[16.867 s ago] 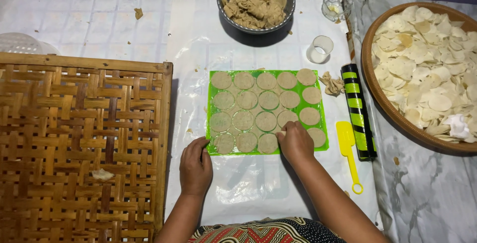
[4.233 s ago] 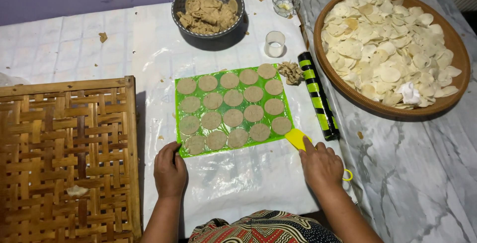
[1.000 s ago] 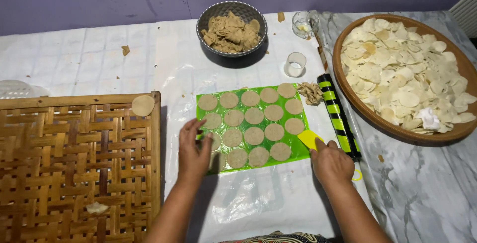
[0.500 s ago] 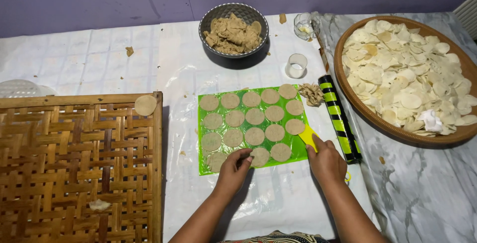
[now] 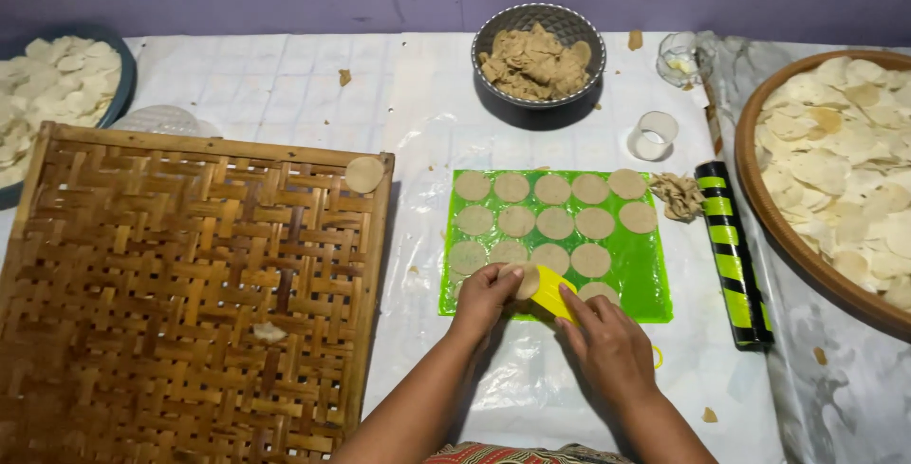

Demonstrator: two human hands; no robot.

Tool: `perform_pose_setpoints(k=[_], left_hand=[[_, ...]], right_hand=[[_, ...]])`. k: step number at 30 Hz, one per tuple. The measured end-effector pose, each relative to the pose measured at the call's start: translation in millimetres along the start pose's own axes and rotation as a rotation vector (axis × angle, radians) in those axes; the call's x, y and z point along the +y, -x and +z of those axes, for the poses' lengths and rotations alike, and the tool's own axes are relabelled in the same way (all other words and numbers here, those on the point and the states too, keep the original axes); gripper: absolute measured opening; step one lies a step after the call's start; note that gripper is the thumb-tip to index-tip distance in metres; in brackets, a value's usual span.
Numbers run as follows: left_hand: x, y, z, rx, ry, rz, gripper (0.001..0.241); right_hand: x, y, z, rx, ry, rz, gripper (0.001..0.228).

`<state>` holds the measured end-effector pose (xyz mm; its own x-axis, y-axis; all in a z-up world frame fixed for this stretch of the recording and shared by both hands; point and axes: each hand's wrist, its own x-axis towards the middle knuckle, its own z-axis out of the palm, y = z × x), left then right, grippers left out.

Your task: Rolling out dough and cutting it into circles for crackers using a round cutter and placing them on a tray.

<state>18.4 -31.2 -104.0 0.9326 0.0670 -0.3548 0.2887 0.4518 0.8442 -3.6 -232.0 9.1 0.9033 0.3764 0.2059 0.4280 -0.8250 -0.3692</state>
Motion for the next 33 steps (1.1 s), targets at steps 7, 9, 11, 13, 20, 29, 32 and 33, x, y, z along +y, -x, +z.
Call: perform_pose_setpoints(k=[7,9,11,13,20,29,32,33], left_hand=[[81.5,31.8,-25.0,0.37,-0.007,0.307,0.023],[126.1,44.5,-39.9,0.596,-0.122,0.284,0.022],[134.2,28.7,-87.2,0.683,-0.362,0.369,0.022],[142.3,15.8,-120.5,0.764,-0.606,0.445,0.022],[174.3,8.6,-128.7,0.859,-0.934,0.441,0.02],[170.1,3.7,-130.3,0.936,-0.996,0.422,0.026],[166.3,1.9,-141.0,0.931,-0.999,0.51,0.036],[163.3,-0.7,-142.7,0.934,-1.001,0.528,0.042]], right_hand=[[-14.2,-3.9,10.4,-0.108,0.011,0.119,0.048],[-6.2,-3.6,13.4,-0.153,0.061,0.201,0.049],[0.3,-1.2,16.1,-0.162,0.054,0.221,0.05],[3.5,1.5,16.2,-0.172,0.047,0.246,0.05],[12.0,6.0,11.7,-0.171,0.055,0.285,0.05],[35.8,15.9,0.9,-0.145,0.074,0.405,0.049],[51.4,16.1,-7.8,-0.088,0.085,0.457,0.049],[59.8,18.4,-12.4,-0.074,0.103,0.503,0.048]])
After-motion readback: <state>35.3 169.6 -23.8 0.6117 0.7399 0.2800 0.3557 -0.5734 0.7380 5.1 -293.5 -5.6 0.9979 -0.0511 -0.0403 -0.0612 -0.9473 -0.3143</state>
